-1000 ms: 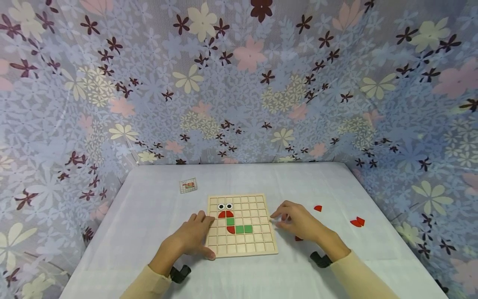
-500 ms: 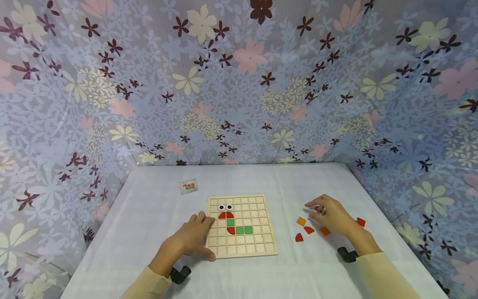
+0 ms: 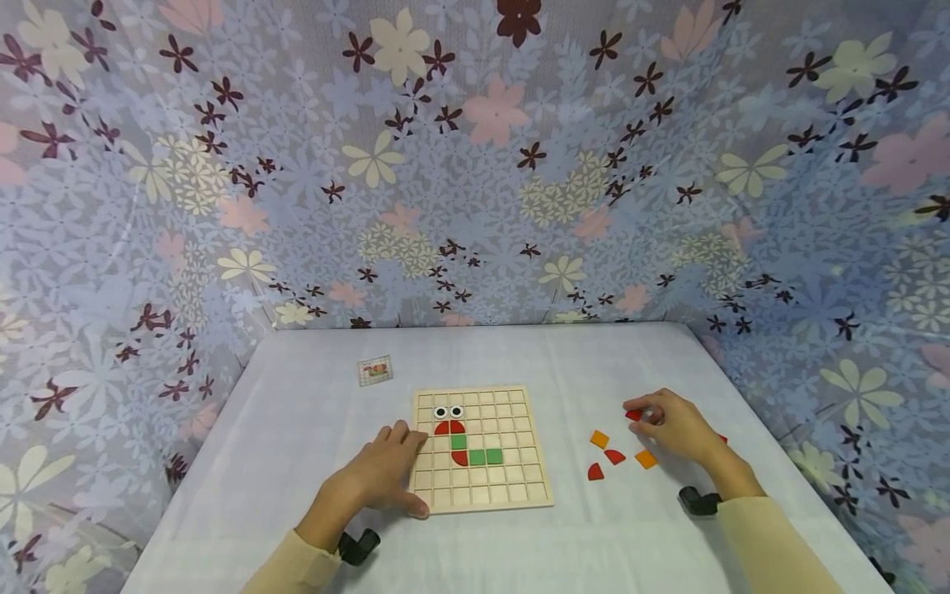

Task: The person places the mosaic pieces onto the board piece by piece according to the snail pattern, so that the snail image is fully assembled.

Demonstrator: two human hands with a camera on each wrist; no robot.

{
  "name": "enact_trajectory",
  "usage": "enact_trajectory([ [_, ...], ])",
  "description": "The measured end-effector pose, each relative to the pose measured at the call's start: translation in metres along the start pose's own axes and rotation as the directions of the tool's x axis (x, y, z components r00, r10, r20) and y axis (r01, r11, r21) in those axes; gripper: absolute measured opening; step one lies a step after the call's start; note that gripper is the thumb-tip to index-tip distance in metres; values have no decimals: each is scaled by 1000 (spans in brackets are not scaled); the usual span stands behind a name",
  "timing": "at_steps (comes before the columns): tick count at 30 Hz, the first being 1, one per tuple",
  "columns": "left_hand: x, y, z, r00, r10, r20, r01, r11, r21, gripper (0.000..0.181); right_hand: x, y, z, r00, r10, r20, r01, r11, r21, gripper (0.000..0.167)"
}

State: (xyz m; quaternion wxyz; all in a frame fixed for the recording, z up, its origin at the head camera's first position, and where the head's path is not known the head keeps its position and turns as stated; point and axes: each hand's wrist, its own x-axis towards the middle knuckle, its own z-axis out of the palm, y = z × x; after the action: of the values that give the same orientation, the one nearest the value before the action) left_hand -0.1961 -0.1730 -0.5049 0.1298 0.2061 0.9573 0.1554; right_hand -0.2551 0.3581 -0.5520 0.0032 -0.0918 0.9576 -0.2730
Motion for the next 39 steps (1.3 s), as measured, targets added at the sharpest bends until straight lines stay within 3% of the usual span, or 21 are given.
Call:
enact_trajectory([
  [8, 0, 0, 1, 1000, 5, -5, -5, 1000, 2, 115, 4, 0, 1, 996, 89, 5, -89, 995, 35, 28],
  [24, 0, -2, 1, 1000, 3, -1, -3, 1000, -1, 116, 6, -2, 1, 997, 75, -6, -75, 997, 38, 23],
  [39, 2, -6, -1, 1000, 25, 10, -25, 1000, 12, 114, 5, -12, 5, 991, 133, -33, -130, 988, 83, 18],
])
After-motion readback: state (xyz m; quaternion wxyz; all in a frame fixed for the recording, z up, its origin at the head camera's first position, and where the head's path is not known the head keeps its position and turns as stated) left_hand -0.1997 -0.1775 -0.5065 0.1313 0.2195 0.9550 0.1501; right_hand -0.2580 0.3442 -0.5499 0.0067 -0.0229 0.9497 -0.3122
